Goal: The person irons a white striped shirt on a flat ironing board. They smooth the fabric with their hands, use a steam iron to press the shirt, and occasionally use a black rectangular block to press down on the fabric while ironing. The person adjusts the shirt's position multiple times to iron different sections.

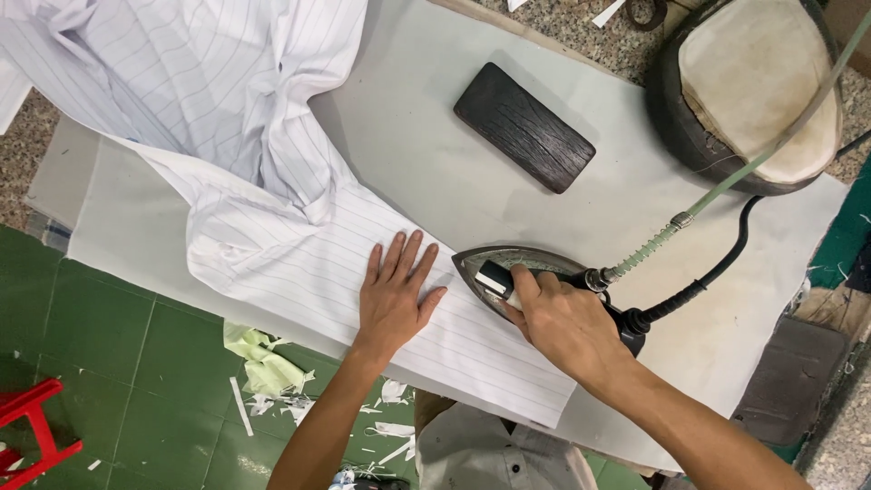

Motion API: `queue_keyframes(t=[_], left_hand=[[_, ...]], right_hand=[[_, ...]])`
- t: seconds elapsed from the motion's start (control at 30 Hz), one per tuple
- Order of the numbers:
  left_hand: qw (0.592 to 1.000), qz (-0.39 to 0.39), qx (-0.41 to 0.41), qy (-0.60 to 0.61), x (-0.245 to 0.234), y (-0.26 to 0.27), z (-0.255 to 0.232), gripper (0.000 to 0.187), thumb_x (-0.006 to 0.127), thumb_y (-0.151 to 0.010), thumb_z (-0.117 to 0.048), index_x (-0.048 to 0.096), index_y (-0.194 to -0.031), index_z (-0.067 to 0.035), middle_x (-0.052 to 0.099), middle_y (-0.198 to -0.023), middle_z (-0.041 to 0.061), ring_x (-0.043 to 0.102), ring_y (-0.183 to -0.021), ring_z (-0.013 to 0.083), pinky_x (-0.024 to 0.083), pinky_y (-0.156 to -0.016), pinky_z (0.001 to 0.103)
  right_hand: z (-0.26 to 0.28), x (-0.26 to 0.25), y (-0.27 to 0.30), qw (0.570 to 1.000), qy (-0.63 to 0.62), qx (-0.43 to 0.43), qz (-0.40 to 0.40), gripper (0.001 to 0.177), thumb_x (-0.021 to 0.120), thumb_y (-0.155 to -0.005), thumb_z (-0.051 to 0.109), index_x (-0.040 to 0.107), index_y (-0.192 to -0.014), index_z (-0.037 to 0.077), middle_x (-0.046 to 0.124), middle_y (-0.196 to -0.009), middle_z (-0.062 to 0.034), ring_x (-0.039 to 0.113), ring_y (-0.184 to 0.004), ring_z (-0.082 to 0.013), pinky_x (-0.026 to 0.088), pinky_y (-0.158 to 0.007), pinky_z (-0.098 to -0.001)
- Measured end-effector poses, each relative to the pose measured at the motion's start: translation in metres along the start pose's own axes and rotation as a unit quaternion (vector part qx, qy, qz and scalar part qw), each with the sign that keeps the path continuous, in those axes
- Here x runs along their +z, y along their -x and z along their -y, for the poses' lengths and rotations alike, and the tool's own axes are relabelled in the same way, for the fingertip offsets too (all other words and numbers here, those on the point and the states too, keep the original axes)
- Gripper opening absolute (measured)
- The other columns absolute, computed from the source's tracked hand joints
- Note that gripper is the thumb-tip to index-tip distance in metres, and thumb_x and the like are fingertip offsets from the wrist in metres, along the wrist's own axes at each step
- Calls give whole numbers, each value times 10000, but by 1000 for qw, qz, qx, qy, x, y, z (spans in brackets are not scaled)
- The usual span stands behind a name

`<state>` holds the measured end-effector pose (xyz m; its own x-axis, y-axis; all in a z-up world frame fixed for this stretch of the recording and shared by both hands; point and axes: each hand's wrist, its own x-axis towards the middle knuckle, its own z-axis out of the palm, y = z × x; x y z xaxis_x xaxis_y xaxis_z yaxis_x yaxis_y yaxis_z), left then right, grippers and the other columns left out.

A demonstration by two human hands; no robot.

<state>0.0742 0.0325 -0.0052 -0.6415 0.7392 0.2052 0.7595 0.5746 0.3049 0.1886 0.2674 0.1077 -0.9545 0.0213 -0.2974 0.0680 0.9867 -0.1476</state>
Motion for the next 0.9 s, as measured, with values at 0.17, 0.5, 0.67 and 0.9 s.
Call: queue_keyframes(t=[0.17,0.5,0.67,0.9], left_hand=[[1000,-7,2,-2,1,-3,1,617,467,-1006,-599,569,-1464,-198,482,-1565,124,390,-1482,320,182,-1229,548],[1000,-14,8,10,4,-3,5,596,491,-1004,-572,566,-1467,-205,485,-1565,116,375,-1494,303,179,-1240,524],[999,-15,-4,36,6,-5,18,535,496,-1025,-499,586,-1454,-192,497,-1558,101,386,-1487,278,184,-1246,491],[1000,-23,-8,12,-8,-17,48,544,499,-1023,-519,580,-1468,-217,476,-1580,90,369,-1496,284,160,-1248,507]], right_hand=[[1,-3,-1,1000,-16,2,-3,460,615,-945,372,534,-1294,85,638,-724,-83,724,-560,-262,575,-474,-395],[10,-1,-10,1000,-10,26,7,466,625,-931,374,547,-1293,90,646,-720,-72,728,-564,-255,583,-480,-391],[21,-9,-34,1000,-11,14,-15,472,651,-914,343,555,-1276,55,649,-723,-109,730,-566,-283,589,-488,-418],[28,-45,-53,990,-110,22,83,487,572,-981,367,501,-1324,28,686,-829,-167,762,-678,-354,602,-578,-491]])
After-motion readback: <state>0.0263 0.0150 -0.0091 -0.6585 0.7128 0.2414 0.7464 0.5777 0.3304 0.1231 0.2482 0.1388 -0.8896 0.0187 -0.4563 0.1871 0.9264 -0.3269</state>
